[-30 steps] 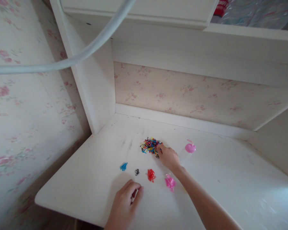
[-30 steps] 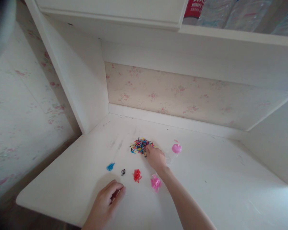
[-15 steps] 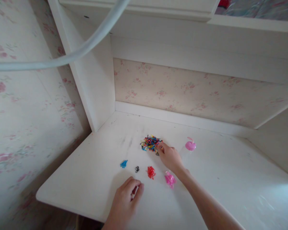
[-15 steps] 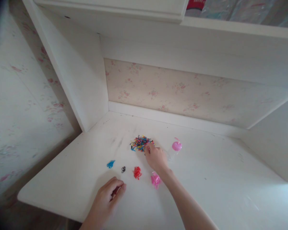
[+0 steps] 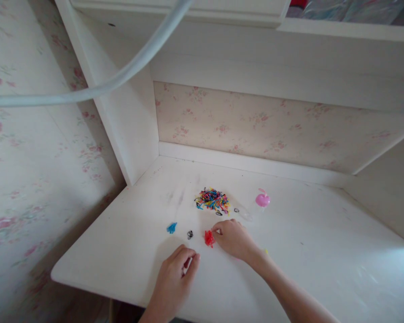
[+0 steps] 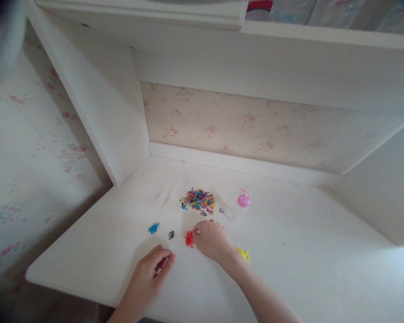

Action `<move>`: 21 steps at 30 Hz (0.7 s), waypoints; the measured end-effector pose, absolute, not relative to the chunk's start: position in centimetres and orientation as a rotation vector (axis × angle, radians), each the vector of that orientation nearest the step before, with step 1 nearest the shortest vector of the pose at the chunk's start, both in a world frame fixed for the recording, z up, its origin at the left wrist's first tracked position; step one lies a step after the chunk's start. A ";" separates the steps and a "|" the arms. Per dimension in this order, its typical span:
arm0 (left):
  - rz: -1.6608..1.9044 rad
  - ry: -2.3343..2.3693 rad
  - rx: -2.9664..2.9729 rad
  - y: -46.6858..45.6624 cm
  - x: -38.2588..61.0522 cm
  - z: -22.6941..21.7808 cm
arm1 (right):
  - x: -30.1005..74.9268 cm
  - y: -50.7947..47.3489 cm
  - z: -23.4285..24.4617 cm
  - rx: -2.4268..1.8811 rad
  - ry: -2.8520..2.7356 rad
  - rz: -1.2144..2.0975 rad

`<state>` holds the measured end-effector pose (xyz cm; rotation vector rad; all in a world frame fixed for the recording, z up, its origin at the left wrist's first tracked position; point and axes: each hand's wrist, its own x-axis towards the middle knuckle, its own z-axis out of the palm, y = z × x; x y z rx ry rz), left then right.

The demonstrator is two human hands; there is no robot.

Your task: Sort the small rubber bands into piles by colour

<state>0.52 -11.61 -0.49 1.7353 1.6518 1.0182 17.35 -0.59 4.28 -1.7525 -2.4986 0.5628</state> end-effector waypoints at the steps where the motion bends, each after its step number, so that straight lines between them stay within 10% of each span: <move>1: 1.016 1.655 1.731 -11.6 0.5 -0.5 | 17.5 -0.6 4.3 -1.733 -2.498 0.554; 21: 0.639 1.880 2.045 -5.4 1.8 3.8 | 21.2 -11.6 0.0 -1.496 -1.894 1.177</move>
